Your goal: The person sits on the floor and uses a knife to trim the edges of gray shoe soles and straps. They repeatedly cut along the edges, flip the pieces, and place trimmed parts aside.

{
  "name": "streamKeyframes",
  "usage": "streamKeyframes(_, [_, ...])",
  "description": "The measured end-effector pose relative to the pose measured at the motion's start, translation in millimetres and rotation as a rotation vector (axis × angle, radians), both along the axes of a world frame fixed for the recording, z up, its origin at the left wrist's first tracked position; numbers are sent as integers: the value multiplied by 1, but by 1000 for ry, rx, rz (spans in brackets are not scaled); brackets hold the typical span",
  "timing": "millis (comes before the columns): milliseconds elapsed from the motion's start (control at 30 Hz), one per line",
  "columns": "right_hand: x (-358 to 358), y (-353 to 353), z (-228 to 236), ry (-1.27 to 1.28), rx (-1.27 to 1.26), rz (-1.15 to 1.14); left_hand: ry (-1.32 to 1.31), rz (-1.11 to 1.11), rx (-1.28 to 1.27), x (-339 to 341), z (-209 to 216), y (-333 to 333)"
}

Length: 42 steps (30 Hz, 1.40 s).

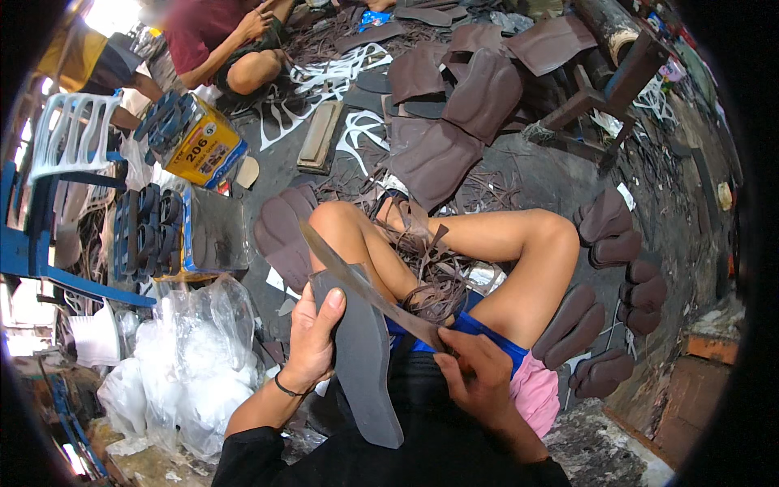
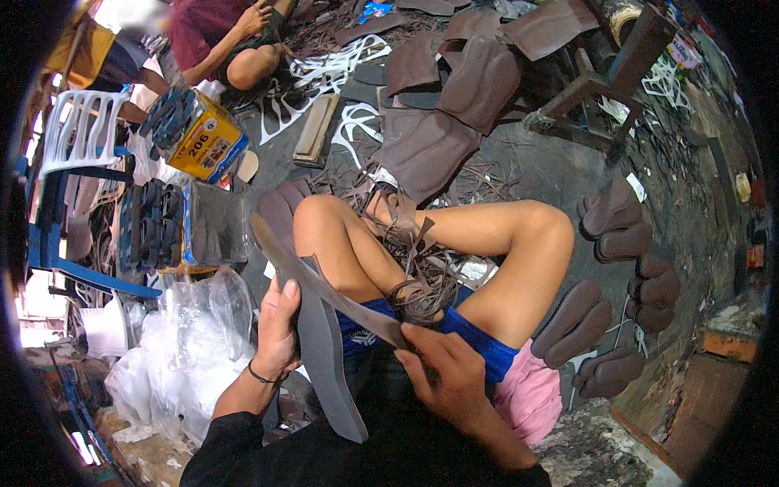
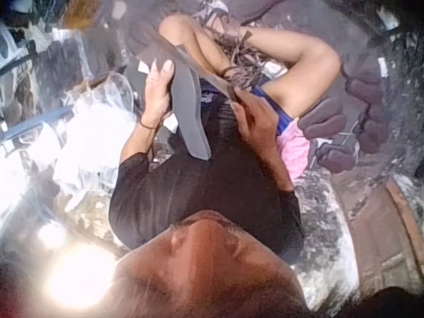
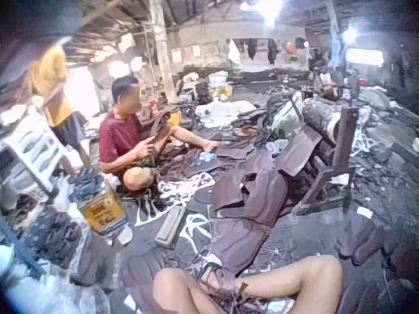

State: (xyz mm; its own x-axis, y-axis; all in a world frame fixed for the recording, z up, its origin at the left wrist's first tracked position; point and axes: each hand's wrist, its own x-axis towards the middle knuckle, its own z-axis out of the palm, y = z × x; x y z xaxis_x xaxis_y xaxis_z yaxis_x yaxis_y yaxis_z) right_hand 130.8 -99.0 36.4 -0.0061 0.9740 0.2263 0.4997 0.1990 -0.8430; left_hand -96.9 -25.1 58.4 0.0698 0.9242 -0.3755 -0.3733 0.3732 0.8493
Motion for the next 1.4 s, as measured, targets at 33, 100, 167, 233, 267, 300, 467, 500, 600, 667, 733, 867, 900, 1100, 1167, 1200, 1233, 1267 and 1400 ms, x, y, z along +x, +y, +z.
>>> streamKeyframes(33, [2,6,6,-11,-23,8,1,-20,15,0,1,0])
streamKeyframes(100, [7,17,23,-31,-66,20,2,-72,42,2,5,0])
streamKeyframes(167, [14,26,41,17,-158,55,-3,-136,65,4,10,0])
streamKeyframes(233, [20,44,45,-59,-179,136,116,-190,147,5,12,0])
streamKeyframes(267, [24,51,47,-5,-219,124,166,-224,194,8,15,1])
streamKeyframes(300, [27,56,46,50,-258,114,189,-218,203,11,19,2])
streamKeyframes(467, [48,46,20,509,-178,-363,-354,464,179,21,23,66])
streamKeyframes(500, [56,37,17,504,-189,-419,-315,358,164,27,3,63])
streamKeyframes(600, [60,10,-4,585,-233,-488,-376,186,14,87,-14,43])
streamKeyframes(667, [53,-1,-10,524,-142,-496,-608,161,-173,97,-29,40])
streamKeyframes(733, [60,-24,-24,113,-44,-514,-632,164,-177,119,-32,38])
streamKeyframes(867, [46,-41,-11,-79,-42,-435,-732,160,-181,128,-33,39])
streamKeyframes(900, [45,-44,-13,-72,-101,-423,-761,158,-178,128,-34,39])
streamKeyframes(1100, [41,-53,-18,-68,-109,-379,-831,130,-156,124,-43,30])
streamKeyframes(1167, [42,-47,-17,-85,-101,-369,-814,130,-159,119,-51,26])
streamKeyframes(1200, [40,-43,-16,-85,-102,-370,-798,137,-188,119,-52,19])
streamKeyframes(1233, [39,-38,-15,-84,-103,-372,-782,144,-217,118,-52,11])
streamKeyframes(1267, [37,-29,-9,-51,-144,-346,-763,156,-246,117,-52,5])
streamKeyframes(1400, [36,-26,-10,313,-396,-270,-768,105,-203,96,-68,-6])
